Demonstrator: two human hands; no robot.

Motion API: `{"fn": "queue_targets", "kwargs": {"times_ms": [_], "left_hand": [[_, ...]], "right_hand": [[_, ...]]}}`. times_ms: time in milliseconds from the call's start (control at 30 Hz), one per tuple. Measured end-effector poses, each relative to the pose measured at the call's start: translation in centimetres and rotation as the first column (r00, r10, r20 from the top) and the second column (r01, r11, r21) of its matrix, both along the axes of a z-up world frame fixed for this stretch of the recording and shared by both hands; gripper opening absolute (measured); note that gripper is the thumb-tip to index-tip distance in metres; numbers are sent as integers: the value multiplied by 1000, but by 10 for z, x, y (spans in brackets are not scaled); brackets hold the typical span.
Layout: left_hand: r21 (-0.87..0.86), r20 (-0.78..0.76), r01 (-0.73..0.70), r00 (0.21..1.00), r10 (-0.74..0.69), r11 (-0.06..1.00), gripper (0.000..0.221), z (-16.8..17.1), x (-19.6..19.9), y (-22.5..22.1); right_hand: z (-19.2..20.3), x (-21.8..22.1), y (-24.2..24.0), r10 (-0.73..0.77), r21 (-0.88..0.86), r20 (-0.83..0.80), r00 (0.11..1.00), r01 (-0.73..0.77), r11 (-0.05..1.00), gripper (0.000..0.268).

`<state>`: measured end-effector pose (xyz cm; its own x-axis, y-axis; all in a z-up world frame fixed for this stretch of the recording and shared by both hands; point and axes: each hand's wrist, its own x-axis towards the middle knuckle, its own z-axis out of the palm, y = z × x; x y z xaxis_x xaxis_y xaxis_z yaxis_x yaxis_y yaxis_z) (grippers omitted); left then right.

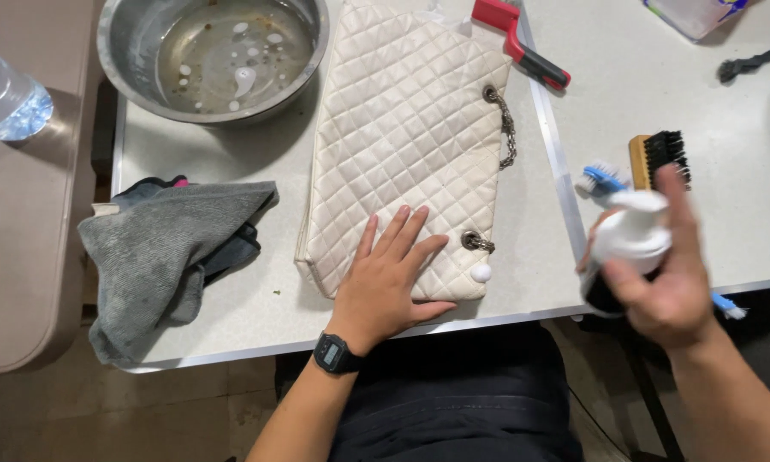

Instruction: Cleaning a white quilted leather bag using a toothbrush, cleaning foam, and a cloth.

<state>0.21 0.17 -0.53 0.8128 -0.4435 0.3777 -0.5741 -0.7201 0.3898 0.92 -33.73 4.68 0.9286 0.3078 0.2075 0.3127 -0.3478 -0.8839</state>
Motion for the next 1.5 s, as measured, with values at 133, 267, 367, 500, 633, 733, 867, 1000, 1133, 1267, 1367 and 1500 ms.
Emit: {"fn": "queue_targets", "kwargs": {"times_ms": [133, 267, 367, 500, 633, 733, 867, 1000, 1133, 1267, 1367, 1500], "left_hand": [[18, -18, 10, 1000, -9, 1000, 80, -5, 2, -2], [69, -91, 6, 996, 1, 998, 84, -6, 2, -3], [52, 1, 0, 1000, 0, 999, 74, -8, 1, -4], [77, -17, 9, 1000, -7, 997, 64, -7, 0, -5], [73, 16, -17, 1000, 16, 997, 57, -5, 2, -5], [69, 17, -13, 1000, 12, 998, 55, -4, 5, -4], [57, 29, -18, 999, 17, 998, 52, -5, 3, -4], [20, -3, -22, 1000, 22, 1000, 52, -8, 2, -2], [-16, -49, -10, 999, 9, 1000, 50, -9, 4, -1], [-40, -55, -19, 998, 16, 999, 50, -7, 4, -1], [-57, -45, -33, 999, 31, 998, 52, -4, 2, -2], [-21, -39, -44, 998, 43, 999, 55, -3, 3, -3]], "right_hand": [[1, 40, -63, -389, 239, 279, 878, 329, 914, 76], [-36, 76, -143, -601, 38, 622, 502, 747, 664, 52], [-67, 80, -168, -699, 49, 522, 489, 801, 597, 86], [-60, 56, -154, -722, -19, 477, 501, 827, 562, 96], [-42, 0, -118, -601, -139, 527, 601, 759, 636, 46], [-46, -22, -92, -467, -543, 429, 773, 634, 551, 38], [-75, -41, -93, -360, -777, 405, 840, 524, 348, 14], [-28, -69, -38, -515, -740, 34, 856, 368, 563, 24], [-26, -90, -12, -106, -559, 391, 914, 327, 762, 40], [-27, -92, 8, 11, -584, 461, 887, 294, 757, 48], [-23, -95, 28, -41, -528, 460, 887, 310, 790, 45], [-26, -93, 15, -19, -528, 484, 875, 309, 791, 47]]}}
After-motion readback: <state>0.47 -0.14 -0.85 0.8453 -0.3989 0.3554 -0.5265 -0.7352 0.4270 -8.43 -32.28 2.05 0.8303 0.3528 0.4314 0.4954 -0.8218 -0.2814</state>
